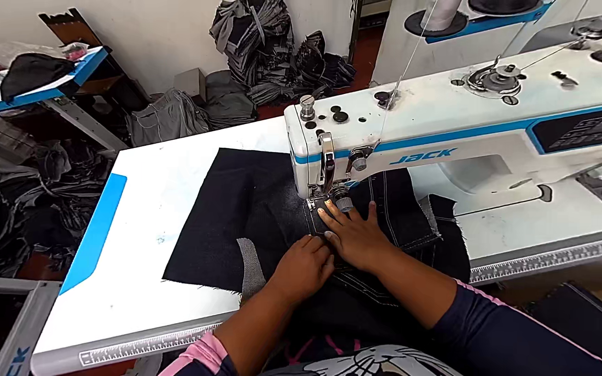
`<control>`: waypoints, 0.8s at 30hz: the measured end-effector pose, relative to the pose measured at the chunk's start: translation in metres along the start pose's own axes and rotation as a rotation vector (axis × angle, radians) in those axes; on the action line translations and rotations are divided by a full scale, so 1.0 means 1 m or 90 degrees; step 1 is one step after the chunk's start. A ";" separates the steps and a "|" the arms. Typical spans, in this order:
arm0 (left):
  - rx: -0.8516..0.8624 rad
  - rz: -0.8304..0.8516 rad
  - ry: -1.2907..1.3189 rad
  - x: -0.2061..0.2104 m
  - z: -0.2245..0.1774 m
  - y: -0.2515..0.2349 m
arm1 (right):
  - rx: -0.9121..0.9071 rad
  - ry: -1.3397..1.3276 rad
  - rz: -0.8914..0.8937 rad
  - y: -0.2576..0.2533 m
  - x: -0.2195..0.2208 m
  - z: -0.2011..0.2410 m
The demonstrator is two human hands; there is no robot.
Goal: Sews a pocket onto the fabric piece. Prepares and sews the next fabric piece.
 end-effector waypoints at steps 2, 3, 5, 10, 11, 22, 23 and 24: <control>-0.004 0.002 -0.005 0.001 0.002 -0.002 | -0.004 0.005 -0.006 -0.004 -0.001 -0.002; -0.002 0.000 -0.007 0.001 0.004 -0.003 | -0.003 0.007 -0.011 -0.007 -0.001 -0.003; 0.008 -0.020 -0.018 0.001 0.012 -0.008 | 0.002 0.010 -0.023 -0.015 -0.005 -0.004; 0.020 -0.033 -0.032 0.001 0.027 -0.022 | 0.013 -0.006 -0.020 -0.030 -0.015 -0.006; 0.021 -0.033 -0.032 0.002 0.029 -0.025 | 0.020 -0.005 -0.007 -0.034 -0.017 -0.008; 0.008 -0.013 -0.029 0.003 0.037 -0.031 | 0.026 -0.009 0.028 -0.044 -0.026 -0.009; -0.043 0.024 -0.031 0.004 0.034 -0.028 | 0.024 -0.011 0.025 -0.044 -0.025 -0.009; -0.121 0.088 -0.025 0.004 0.026 -0.024 | 0.022 -0.019 0.020 -0.044 -0.025 -0.009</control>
Point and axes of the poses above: each hand's wrist, its own y-axis away from the middle knuckle, its own x-axis out of the palm, z = x × y, the point moved 6 cm from there along -y, towards the middle knuckle, and after that the axes turned 3 degrees about -z, right-handed, at the moved point
